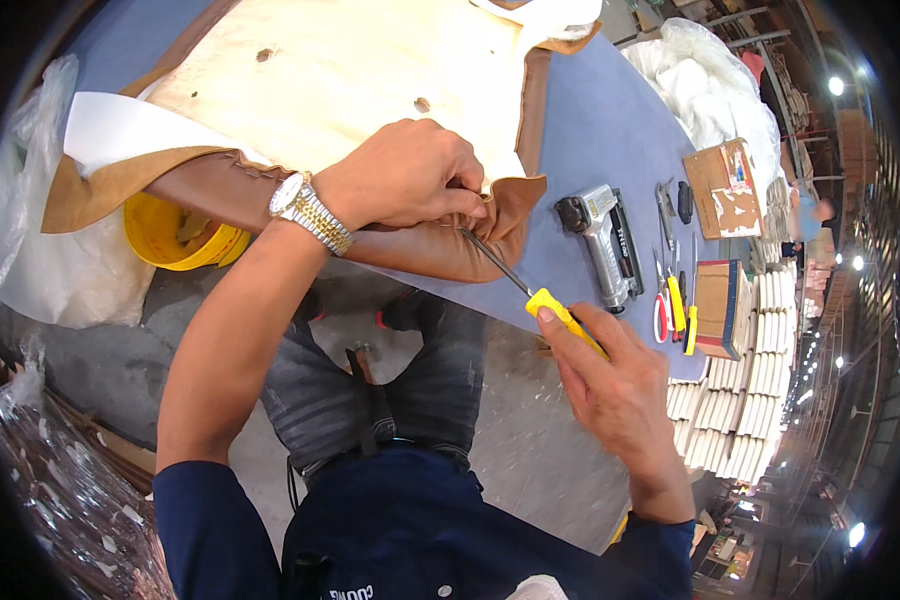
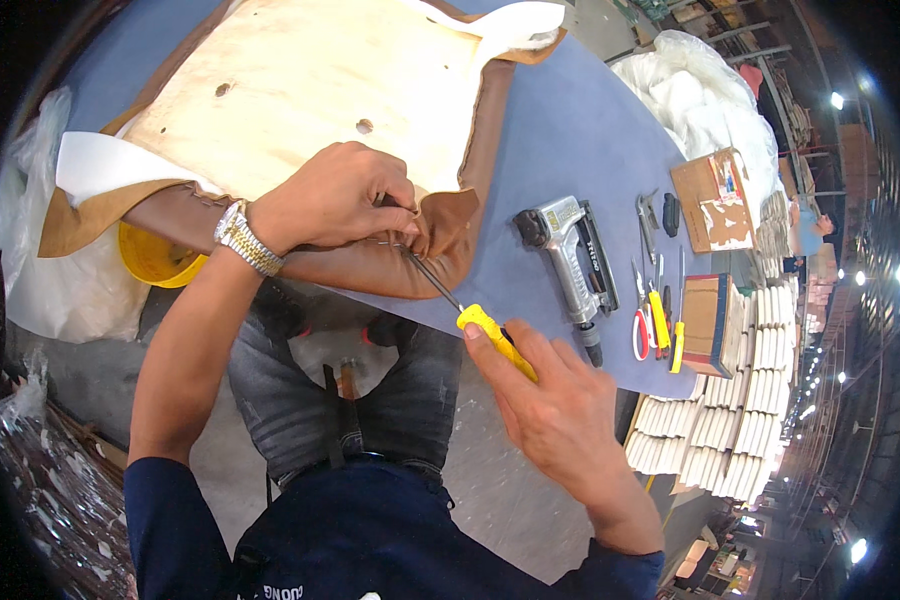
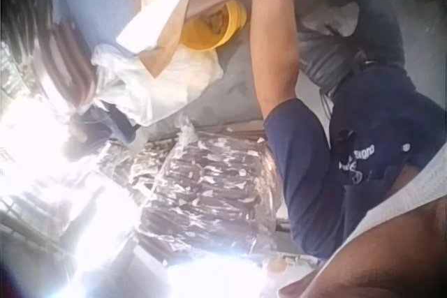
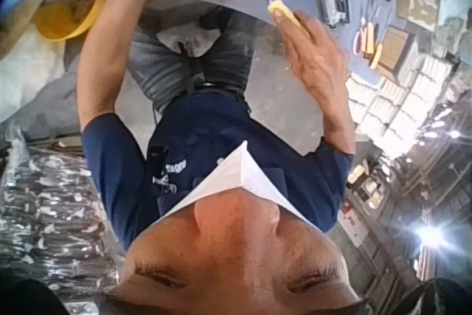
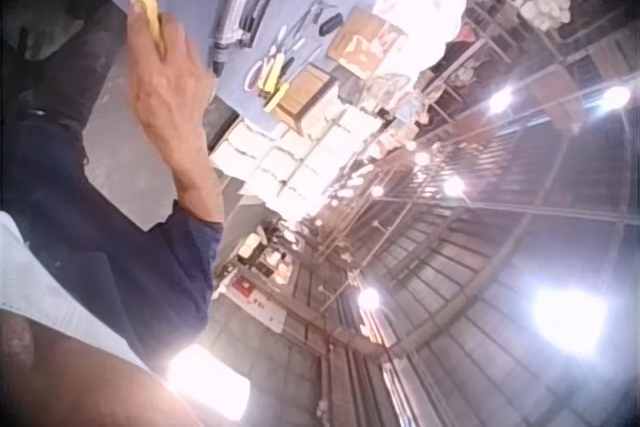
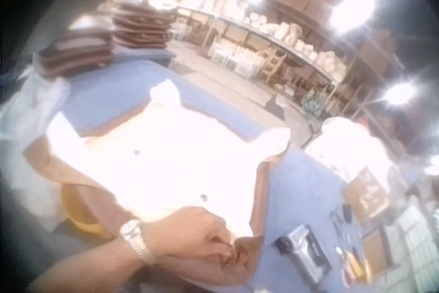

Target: The person staples brown fabric onto a wooden frame using a pneumatic staple gun and a yellow-handled screwdriver. They repeatedly pull the fabric taut, staple it in place, and trim excess material along the edges of the frame.

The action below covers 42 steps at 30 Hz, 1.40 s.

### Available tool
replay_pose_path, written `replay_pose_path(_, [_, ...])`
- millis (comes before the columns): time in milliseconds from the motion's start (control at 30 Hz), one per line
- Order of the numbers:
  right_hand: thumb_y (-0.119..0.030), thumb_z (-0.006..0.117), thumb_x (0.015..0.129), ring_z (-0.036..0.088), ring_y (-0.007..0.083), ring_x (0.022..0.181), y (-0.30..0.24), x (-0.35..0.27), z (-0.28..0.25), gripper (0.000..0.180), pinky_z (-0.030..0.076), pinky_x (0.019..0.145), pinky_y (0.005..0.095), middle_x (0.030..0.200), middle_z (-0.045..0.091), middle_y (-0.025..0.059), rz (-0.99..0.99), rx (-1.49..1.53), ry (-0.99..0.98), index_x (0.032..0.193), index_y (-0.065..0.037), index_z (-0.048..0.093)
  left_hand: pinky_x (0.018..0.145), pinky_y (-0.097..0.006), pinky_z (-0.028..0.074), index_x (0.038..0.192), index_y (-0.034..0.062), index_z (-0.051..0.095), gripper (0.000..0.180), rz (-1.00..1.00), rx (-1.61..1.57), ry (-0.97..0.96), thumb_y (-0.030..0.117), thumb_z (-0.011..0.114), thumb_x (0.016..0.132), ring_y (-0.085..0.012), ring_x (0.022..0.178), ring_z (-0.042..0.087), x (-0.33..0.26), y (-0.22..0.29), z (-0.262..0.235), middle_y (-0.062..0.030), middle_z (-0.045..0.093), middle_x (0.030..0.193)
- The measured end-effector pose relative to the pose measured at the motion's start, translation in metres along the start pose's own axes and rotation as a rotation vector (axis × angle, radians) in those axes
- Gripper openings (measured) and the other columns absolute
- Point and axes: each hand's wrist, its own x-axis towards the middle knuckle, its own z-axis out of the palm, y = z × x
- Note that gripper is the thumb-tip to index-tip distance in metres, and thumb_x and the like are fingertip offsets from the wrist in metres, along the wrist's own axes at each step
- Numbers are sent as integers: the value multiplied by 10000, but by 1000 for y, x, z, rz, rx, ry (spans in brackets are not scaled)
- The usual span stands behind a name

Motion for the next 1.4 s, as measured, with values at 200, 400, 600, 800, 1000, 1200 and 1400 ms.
replay_pose_path(200, [-36, 795, 828, 697, 246, 801, 20, 9, -2, 439, 545, 619, 366, 1103, 678, 119, -165, -93, -74, 1256, -104, 729, 719, -414, 513, 816, 64, 772, 166, 18, -30, 3, 227, 807, 825, -318, 752, 673, -2, 5, 4, -111, 712, 795])
replay_pose_path(400, [-93, 742, 943, 675, 137, 742, -11, -31, 113, 399, 513, 547, 270, 1124, 699, 129, 287, 807, 315, 1331, -51, 661, 732, -396, 527, 816, 45, 758, 138, -4, -39, 4, 180, 788, 818, -314, 756, 687, -1, 6, 5, -104, 711, 788])
replay_pose_path(600, [-95, 654, 1022, 467, 18, 474, -48, -25, 130, 382, 339, 414, 173, 1050, 728, 144, 754, 1964, 317, 1387, -14, 574, 731, -352, 522, 908, 15, 722, 150, -46, -13, -71, 138, 748, 827, -254, 746, 664, 3, 7, -8, -105, 688, 826])
replay_pose_path(800, [-92, 702, 957, 719, 371, 1018, -42, -30, 119, 367, 569, 870, 413, 1110, 729, 192, 418, 959, 545, 1309, 1, 657, 760, -376, 530, 978, -2, 703, 241, -113, 83, -132, 159, 734, 801, -297, 804, 657, -3, 30, -12, -148, 685, 917])
replay_pose_path(1000, [-184, 661, 1007, 726, 344, 816, -52, -27, 127, 368, 574, 743, 404, 1088, 733, 200, 463, 1055, 485, 1325, -2, 628, 781, -391, 525, 985, -23, 693, 267, -125, 108, -186, 157, 724, 790, -309, 811, 649, 0, 37, -12, -146, 673, 919])
replay_pose_path(1200, [-254, 512, 1116, 483, 65, 496, -33, -31, 158, 393, 376, 422, 209, 887, 680, 113, 483, 2372, 152, 1465, -73, 499, 801, -338, 491, 1057, -5, 700, 296, -214, 83, -223, 128, 744, 797, -219, 807, 575, 3, 43, -16, -89, 636, 904])
replay_pose_path(1400, [-240, 538, 1105, 498, 61, 534, -38, -4, 193, 409, 407, 464, 206, 958, 703, 134, 192, 2301, 333, 1468, -55, 505, 857, -322, 497, 1127, -11, 725, 436, -339, 28, -195, 268, 858, 821, -142, 900, 598, 0, 43, -21, -36, 705, 995])
